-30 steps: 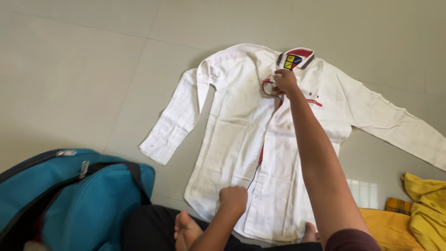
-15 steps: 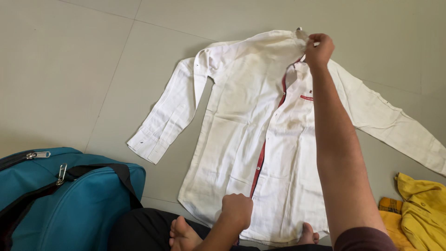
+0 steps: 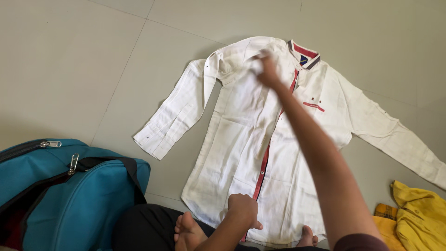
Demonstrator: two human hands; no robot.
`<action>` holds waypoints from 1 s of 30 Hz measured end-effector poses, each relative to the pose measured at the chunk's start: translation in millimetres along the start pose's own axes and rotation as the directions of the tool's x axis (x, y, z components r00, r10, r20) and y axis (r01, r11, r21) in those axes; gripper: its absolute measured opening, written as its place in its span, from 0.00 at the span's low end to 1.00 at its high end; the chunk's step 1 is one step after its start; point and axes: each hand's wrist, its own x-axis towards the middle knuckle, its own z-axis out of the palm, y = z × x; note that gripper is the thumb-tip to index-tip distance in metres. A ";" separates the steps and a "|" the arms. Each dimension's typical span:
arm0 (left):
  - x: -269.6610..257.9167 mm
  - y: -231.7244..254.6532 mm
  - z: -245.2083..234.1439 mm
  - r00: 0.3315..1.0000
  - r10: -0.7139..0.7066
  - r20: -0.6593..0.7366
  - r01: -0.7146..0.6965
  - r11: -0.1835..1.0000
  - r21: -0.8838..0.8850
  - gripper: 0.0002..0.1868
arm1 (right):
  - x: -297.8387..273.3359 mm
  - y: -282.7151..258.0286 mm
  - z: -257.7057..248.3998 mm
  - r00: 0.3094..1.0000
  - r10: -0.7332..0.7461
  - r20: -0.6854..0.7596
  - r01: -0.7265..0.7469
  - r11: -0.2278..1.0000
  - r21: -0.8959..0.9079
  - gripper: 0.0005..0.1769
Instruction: The person buttons a white shirt on the floor by hand, moving from the middle buttons up to the collar button and smoothing the fabric.
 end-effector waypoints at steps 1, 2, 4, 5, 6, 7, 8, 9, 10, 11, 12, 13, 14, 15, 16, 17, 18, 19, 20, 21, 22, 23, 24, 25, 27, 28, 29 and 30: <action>3.0 0.5 3.8 1.000 -0.006 -0.018 0.006 1.000 -0.001 0.34 | 0.0 -41.4 21.1 0.994 -0.025 0.110 -0.009 0.954 0.301 0.25; 6.4 1.2 7.1 1.000 -0.002 -0.022 0.002 1.000 -0.005 0.34 | -9.1 -82.0 37.9 0.963 -0.033 0.267 -0.062 0.939 0.338 0.20; 11.5 2.3 12.4 0.997 0.015 -0.073 -0.015 1.000 0.005 0.33 | -15.1 -191.6 60.8 0.875 -0.161 0.457 -0.107 0.856 0.506 0.19; 14.2 4.3 14.4 0.997 0.015 -0.074 -0.015 1.000 -0.002 0.33 | -21.3 -247.3 67.2 0.867 -0.342 0.363 0.120 0.850 0.514 0.16; 17.5 7.7 15.2 0.997 0.022 -0.067 -0.021 1.000 0.011 0.32 | -26.7 -292.9 67.4 0.775 -0.494 0.395 0.267 0.821 0.504 0.24; 20.5 8.7 15.1 0.998 0.024 -0.063 -0.022 0.999 0.027 0.32 | -34.7 -334.7 66.6 0.737 -0.522 0.431 0.351 0.839 0.416 0.32; 22.3 9.4 16.1 0.998 0.019 -0.066 -0.017 1.000 0.023 0.32 | -39.9 -360.1 62.1 0.733 -0.528 0.429 0.356 0.835 0.420 0.32; 23.1 9.1 18.0 0.996 0.036 -0.078 -0.037 0.999 0.000 0.31 | -44.8 -380.9 62.1 0.737 -0.560 0.378 0.447 0.824 0.349 0.30; 24.8 8.6 19.4 0.994 0.054 -0.091 -0.056 0.998 -0.022 0.30 | -46.2 -392.9 65.4 0.735 -0.595 0.327 0.530 0.804 0.271 0.28; 28.3 10.4 19.2 0.994 0.053 -0.091 -0.056 0.998 -0.028 0.30 | -45.4 -392.8 68.4 0.732 -0.597 0.330 0.530 0.802 0.275 0.28; 33.0 11.7 17.2 0.997 0.047 -0.062 -0.047 0.999 -0.012 0.30 | -43.6 -387.9 71.8 0.745 -0.562 0.359 0.541 0.824 0.168 0.23; 36.6 12.1 14.9 0.999 0.040 -0.035 -0.039 0.999 0.010 0.31 | -41.8 -384.1 75.1 0.763 -0.524 0.380 0.547 0.835 0.054 0.18; 37.3 14.6 14.9 0.999 0.040 -0.038 -0.039 0.999 0.010 0.31 | -42.5 -382.9 76.2 0.762 -0.525 0.380 0.549 0.834 0.053 0.18; 36.9 14.5 15.0 0.994 0.067 -0.081 -0.068 0.998 0.001 0.30 | -40.3 -382.4 75.6 0.788 -0.452 0.418 0.440 0.888 0.132 0.16; 36.4 13.7 14.5 0.988 0.095 -0.125 -0.096 0.995 -0.006 0.29 | -37.2 -382.6 72.3 0.802 -0.380 0.461 0.320 0.925 0.204 0.15; 36.4 14.8 13.6 0.988 0.095 -0.126 -0.096 0.995 -0.008 0.29 | -35.0 -381.7 66.0 0.801 -0.381 0.462 0.321 0.925 0.205 0.15; 37.4 15.3 11.4 0.991 0.098 -0.095 -0.102 0.994 -0.039 0.29 | -29.1 -378.3 58.0 0.705 -0.311 0.637 0.102 0.934 0.342 0.14; 37.1 17.0 10.2 0.993 0.105 -0.063 -0.109 0.992 -0.069 0.29 | -22.8 -373.5 48.4 0.558 -0.271 0.784 -0.145 0.899 0.414 0.14; 35.7 19.6 10.5 0.992 0.107 -0.062 -0.111 0.992 -0.068 0.29 | -18.0 -369.7 39.0 0.558 -0.269 0.785 -0.146 0.899 0.412 0.14; 34.2 20.7 10.6 0.988 0.124 -0.091 -0.131 0.989 -0.070 0.29 | -12.3 -366.6 31.0 0.502 -0.361 0.786 -0.202 0.834 0.513 0.15; 32.6 21.9 11.0 0.983 0.142 -0.120 -0.151 0.986 -0.072 0.29 | -5.8 -362.4 23.9 0.448 -0.454 0.770 -0.264 0.756 0.599 0.16; 32.3 22.2 9.8 0.983 0.137 -0.126 -0.146 0.987 -0.072 0.29 | 5.8 -354.9 18.1 0.448 -0.458 0.768 -0.257 0.757 0.602 0.16; 32.0 22.5 9.1 0.979 0.147 -0.141 -0.160 0.984 -0.080 0.28 | 21.2 -344.3 12.7 0.236 -0.472 0.849 -0.277 0.805 0.525 0.17; 31.7 22.8 9.1 0.975 0.159 -0.153 -0.174 0.981 -0.089 0.28 | 38.7 -333.8 9.9 0.013 -0.461 0.888 -0.278 0.851 0.446 0.18; 32.8 22.7 9.1 0.974 0.151 -0.168 -0.168 0.981 -0.094 0.28 | 85.3 -316.2 12.9 -0.065 -0.567 0.821 -0.384 0.774 0.504 0.21; 33.2 22.5 10.1 0.972 0.147 -0.181 -0.167 0.981 -0.099 0.27 | 113.9 -308.3 13.9 -0.036 -0.481 0.876 -0.270 0.848 0.455 0.22; 34.9 21.4 8.6 0.972 0.143 -0.185 -0.163 0.982 -0.098 0.27 | 147.9 -302.8 13.5 0.005 -0.395 0.919 -0.150 0.908 0.391 0.23; 36.9 20.7 7.4 0.972 0.145 -0.185 -0.165 0.982 -0.096 0.27 | 185.2 -301.0 12.2 0.124 -0.306 0.944 0.049 0.952 0.302 0.22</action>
